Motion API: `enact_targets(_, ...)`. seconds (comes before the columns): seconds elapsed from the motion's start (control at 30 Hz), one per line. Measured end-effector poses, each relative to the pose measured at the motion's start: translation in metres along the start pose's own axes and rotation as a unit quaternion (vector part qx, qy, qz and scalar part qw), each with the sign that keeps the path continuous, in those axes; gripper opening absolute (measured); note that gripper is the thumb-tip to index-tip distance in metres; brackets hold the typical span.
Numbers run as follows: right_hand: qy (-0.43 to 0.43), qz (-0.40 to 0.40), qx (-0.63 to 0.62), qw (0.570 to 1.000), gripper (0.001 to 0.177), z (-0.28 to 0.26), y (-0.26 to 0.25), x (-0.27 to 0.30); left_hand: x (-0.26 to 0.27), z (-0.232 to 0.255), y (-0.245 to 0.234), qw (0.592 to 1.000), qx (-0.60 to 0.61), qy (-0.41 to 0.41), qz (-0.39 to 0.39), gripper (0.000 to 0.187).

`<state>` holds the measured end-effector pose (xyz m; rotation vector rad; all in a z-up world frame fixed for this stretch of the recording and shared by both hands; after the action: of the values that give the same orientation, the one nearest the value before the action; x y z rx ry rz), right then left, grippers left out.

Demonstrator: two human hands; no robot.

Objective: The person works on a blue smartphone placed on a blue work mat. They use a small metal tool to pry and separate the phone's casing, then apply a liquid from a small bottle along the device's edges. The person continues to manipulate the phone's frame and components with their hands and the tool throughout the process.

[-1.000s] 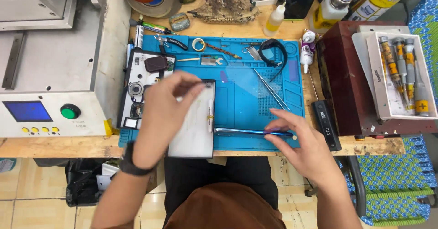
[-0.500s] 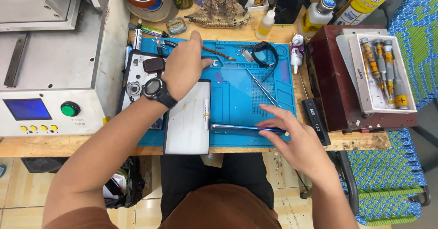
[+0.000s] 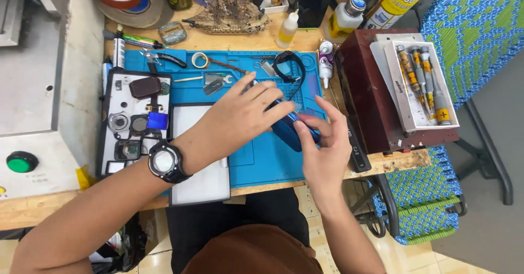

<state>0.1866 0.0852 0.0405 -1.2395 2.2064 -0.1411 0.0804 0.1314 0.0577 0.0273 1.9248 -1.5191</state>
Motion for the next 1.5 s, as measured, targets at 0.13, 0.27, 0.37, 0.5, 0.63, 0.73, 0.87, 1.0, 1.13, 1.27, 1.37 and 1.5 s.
enact_targets(0.13, 0.032, -0.022, 0.052, 0.998, 0.043, 0.009, 0.000, 0.009, 0.007, 0.004, 0.011, 0.998, 0.050, -0.002, -0.023, 0.034)
enact_targets(0.27, 0.028, -0.045, 0.059, 0.997, 0.045, 0.014, 0.005, 0.015, 0.014, 0.006, 0.017, 0.997, 0.071, -0.013, -0.030, 0.030)
enact_targets(0.37, 0.045, -0.082, 0.070, 0.993, 0.042, 0.014, 0.007, 0.013, 0.019, 0.004, 0.017, 0.994, 0.103, -0.018, -0.022, 0.026)
enact_targets(0.5, 0.051, -0.131, 0.036, 0.989, 0.029, 0.017, 0.011, 0.004, 0.021, 0.002, 0.019, 0.986, 0.163, -0.022, -0.033, 0.033)
enact_targets(0.63, 0.045, -0.162, 0.019, 0.986, 0.014, 0.017, 0.011, -0.008, 0.020, -0.001, 0.019, 0.981, 0.186, -0.044, -0.029, 0.033)
enact_targets(0.73, 0.036, -0.205, 0.041, 0.977, 0.009, 0.016, 0.015, -0.013, 0.020, 0.001, 0.024, 0.978, 0.195, -0.060, -0.037, 0.037)
enact_targets(0.87, 0.040, -0.228, 0.058, 0.971, 0.007, 0.017, 0.018, -0.017, 0.018, 0.000, 0.024, 0.979, 0.186, -0.084, -0.023, 0.037)
enact_targets(1.0, 0.046, -0.222, 0.079, 0.971, 0.006, 0.020, 0.018, -0.018, 0.017, 0.001, 0.025, 0.980, 0.177, -0.091, -0.032, 0.040)
enact_targets(1.13, 0.034, -0.210, 0.086, 0.973, 0.007, 0.016, 0.018, -0.018, 0.015, -0.002, 0.022, 0.974, 0.204, -0.098, -0.025, 0.034)
enact_targets(1.27, 0.020, -0.188, 0.089, 0.978, 0.006, 0.016, 0.018, -0.016, 0.012, -0.004, 0.023, 0.963, 0.246, -0.104, -0.045, 0.035)
enact_targets(1.37, 0.026, -0.177, 0.073, 0.981, 0.007, 0.019, 0.017, -0.016, 0.012, -0.003, 0.023, 0.965, 0.236, -0.106, -0.046, 0.035)
enact_targets(1.5, 0.013, -0.187, 0.071, 0.980, 0.006, 0.015, 0.017, -0.016, 0.013, -0.001, 0.023, 0.974, 0.202, -0.098, -0.036, 0.036)
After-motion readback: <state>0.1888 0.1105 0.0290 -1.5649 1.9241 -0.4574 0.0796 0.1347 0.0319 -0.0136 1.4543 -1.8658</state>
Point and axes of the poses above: each hand's wrist, its own x-axis away from the middle knuckle, its own y-axis out of the palm, z = x × y, the point moved 10 cm from there along -x, towards the middle knuckle, and after that the axes turned 11 degrees about -y, right-handed, at the moved point
